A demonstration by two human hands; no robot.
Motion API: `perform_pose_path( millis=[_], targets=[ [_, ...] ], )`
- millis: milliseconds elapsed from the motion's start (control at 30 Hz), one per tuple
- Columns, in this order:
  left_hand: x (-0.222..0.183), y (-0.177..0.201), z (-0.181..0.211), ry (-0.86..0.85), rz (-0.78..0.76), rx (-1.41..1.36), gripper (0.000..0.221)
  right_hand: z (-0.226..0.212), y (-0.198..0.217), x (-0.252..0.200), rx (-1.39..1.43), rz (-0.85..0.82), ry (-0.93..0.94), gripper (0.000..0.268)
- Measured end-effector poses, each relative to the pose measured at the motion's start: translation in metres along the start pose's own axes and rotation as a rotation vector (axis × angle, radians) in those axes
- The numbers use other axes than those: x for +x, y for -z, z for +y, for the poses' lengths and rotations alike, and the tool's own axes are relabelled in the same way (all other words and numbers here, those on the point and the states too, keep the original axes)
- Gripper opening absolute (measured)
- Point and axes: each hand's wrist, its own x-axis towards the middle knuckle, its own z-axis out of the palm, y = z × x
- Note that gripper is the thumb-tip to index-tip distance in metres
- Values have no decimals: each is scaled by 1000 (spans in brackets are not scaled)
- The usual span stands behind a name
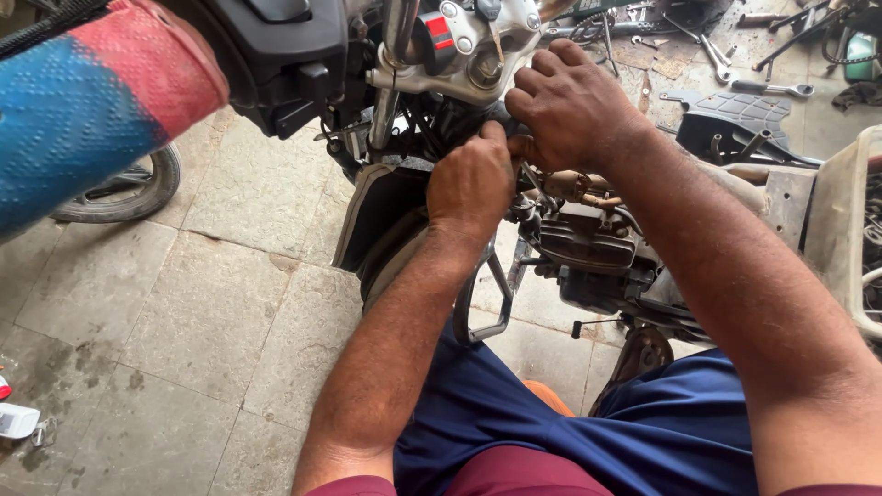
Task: The person works on a motorcycle by pulling a cable through the frame and using a T-handle socket wrench to loosen bolts. They then use a screwdriver to pry and detach components from the engine area.
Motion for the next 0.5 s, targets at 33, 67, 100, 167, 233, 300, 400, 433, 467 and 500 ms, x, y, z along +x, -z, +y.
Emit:
perform_pose_path(
  millis=[33, 67, 100, 167, 233, 300, 400, 433, 467, 500],
  targets=[
    [0, 2, 0, -1, -2, -1, 22, -1, -1, 0, 1, -2, -1, 53],
    [0, 4, 0, -8, -15, -1, 23, -1, -2, 0, -19, -22, -7, 55],
    [1, 7, -1, -15, -25, -1, 25, -1, -2, 1, -40, -41, -11, 57],
    [1, 10, -5, -52, 6, -9, 25, -3, 0, 2, -50, -76, -21, 58],
    [2, 11, -11, -91, 40, -16, 26, -6, 1, 2, -61, -110, -32, 59],
    [3, 12, -17, -113, 19, -65, 30, -10, 3, 2, -64, -101, -62, 59],
    [-2, 23, -9, -14, -32, -140, 30, -3, -1, 3, 118, -41, -29, 57],
    [-2, 35, -5, -30, -19, -137, 30, -3, 5, 5, 104, -29, -41, 57],
    [-2, 46, -1, 51, -156, -186, 36, -2, 10, 7, 159, 2, -4, 63],
    [-2, 55, 4, 127, -297, -235, 46, 0, 14, 6, 213, 30, 28, 69]
  ],
)
